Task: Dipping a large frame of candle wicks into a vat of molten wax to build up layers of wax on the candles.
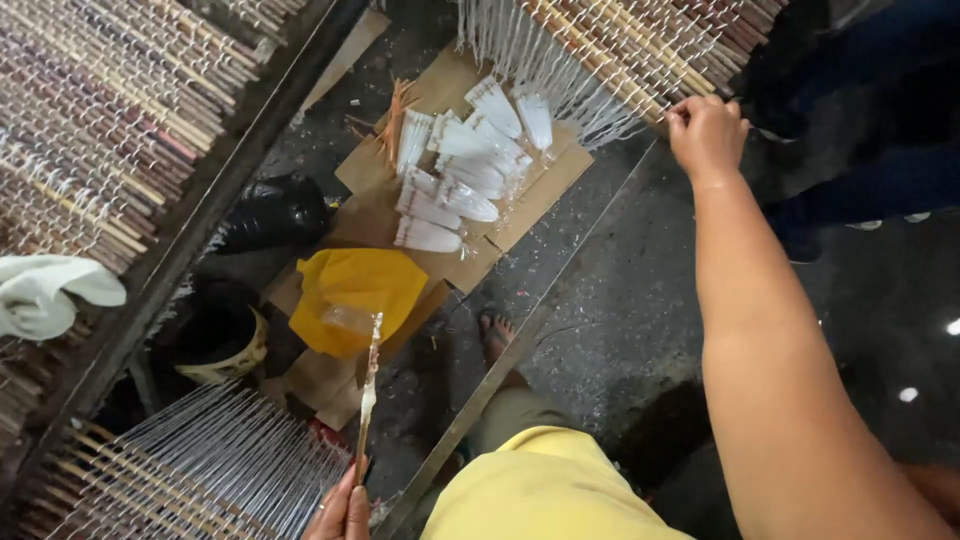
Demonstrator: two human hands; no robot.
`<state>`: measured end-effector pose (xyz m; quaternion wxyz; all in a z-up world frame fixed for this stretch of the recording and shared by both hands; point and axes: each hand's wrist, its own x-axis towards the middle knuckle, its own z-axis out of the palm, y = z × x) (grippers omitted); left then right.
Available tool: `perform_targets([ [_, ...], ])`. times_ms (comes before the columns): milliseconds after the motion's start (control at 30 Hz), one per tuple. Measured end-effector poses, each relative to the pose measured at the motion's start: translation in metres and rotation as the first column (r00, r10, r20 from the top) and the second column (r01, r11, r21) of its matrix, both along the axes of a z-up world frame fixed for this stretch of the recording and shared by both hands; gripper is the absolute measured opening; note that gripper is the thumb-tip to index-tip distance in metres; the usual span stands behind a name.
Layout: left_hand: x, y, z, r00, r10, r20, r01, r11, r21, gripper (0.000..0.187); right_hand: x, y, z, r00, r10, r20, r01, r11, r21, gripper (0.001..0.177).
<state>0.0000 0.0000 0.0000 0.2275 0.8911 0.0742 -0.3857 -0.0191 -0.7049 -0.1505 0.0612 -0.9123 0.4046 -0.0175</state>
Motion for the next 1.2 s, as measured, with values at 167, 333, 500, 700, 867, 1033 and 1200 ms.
perform_targets([
  [167,-0.009,-0.016,-0.014,0.974,-0.024,0.227,0.053,0.992,-0.119,0.037,-0.003,-0.008,-0.020,0.997,0.073,-0.020,-0.073,0.997,0.014,0.017],
  [333,-0.008,-0.034,-0.015,0.950,0.032,0.310,0.040,0.974,-0.223,0.034,0.002,0.024,0.001,0.982,0.163,-0.094,-0.162,0.987,0.018,0.011],
  [500,-0.005,-0.044,-0.014,0.950,0.030,0.310,0.047,0.970,-0.237,0.033,0.003,0.022,0.007,0.984,0.180,-0.001,-0.179,0.979,-0.094,0.007],
  [700,-0.003,-0.055,-0.004,0.954,0.024,0.298,0.042,0.976,-0.214,0.033,-0.006,0.041,0.005,0.866,0.499,0.038,-0.481,0.851,-0.210,0.023],
  [867,-0.004,-0.045,-0.014,0.959,0.046,0.279,0.016,0.976,-0.217,0.036,-0.003,0.040,-0.003,0.878,0.475,0.061,-0.457,0.869,-0.192,0.013],
  [1033,-0.003,-0.059,-0.001,0.957,0.111,0.269,-0.047,0.971,-0.234,0.036,0.017,0.042,0.011,0.868,0.466,0.171,-0.450,0.884,-0.126,0.010],
  [1200,-0.008,-0.048,-0.016,0.953,0.051,0.299,0.025,0.969,-0.245,0.036,0.049,0.038,0.003,0.885,0.413,0.216,-0.427,0.904,0.019,0.017],
])
